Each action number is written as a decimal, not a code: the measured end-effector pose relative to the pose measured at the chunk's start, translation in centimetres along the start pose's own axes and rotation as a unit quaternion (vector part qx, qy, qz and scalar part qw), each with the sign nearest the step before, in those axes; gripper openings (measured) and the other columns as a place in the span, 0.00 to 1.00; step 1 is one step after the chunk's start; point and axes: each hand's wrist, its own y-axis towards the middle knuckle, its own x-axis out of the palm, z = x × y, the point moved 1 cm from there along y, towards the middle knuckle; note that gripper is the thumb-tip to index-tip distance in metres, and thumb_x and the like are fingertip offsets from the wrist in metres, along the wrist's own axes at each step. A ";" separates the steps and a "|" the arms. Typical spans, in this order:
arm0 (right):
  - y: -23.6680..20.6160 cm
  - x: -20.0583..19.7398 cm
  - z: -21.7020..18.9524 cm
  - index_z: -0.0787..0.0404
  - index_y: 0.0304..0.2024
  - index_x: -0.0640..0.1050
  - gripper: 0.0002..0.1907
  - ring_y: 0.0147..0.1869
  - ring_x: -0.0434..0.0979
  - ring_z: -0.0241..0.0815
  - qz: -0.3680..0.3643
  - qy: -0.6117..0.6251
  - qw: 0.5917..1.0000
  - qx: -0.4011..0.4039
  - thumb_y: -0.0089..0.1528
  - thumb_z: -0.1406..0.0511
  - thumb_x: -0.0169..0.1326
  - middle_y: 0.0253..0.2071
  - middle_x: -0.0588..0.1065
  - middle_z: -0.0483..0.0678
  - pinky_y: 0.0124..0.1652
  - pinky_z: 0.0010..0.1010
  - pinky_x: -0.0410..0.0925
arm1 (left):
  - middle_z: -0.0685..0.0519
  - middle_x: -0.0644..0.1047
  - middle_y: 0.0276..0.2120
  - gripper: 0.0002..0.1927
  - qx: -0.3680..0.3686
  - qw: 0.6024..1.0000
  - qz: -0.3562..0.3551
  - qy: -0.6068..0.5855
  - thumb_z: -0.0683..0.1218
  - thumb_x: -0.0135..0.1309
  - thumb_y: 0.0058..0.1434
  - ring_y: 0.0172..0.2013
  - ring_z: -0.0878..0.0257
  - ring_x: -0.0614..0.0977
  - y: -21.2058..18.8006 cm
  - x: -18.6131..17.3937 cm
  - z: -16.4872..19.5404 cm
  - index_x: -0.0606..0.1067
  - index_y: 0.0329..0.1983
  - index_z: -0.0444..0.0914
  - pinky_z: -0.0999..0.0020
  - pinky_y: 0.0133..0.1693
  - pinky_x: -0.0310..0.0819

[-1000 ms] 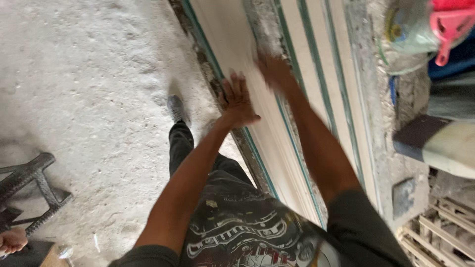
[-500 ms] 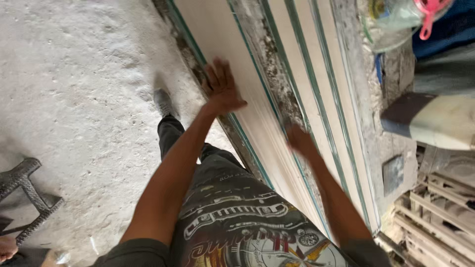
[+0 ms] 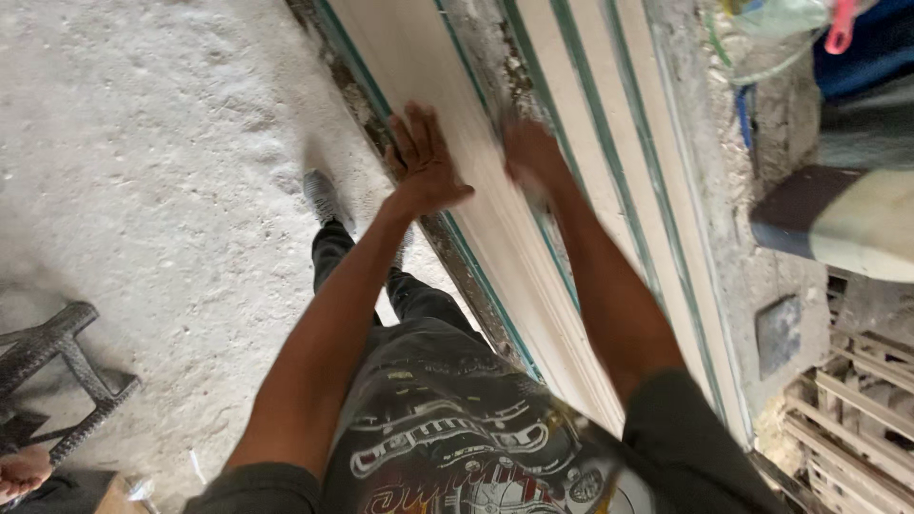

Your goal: The person smooths long plaster cornice moldings laid on a workbench, running a small handheld scraper along their fluted faces while steadying each strip with the other hand. They reposition along the moldings, lift and flip pieces, and scrape edges and ends to remove excess plaster.

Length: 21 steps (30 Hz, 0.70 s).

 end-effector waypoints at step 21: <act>-31.4 8.4 27.0 0.57 0.50 0.69 0.16 0.26 0.75 0.50 0.003 0.083 0.930 0.359 0.71 0.54 0.39 0.24 0.74 0.55 0.26 0.43 0.71 | 0.35 0.36 0.77 0.55 -0.050 0.995 0.077 0.046 0.55 0.61 0.60 0.76 0.31 0.38 0.0 2.1 -1.5 0.43 0.82 0.39 0.31 0.70 0.41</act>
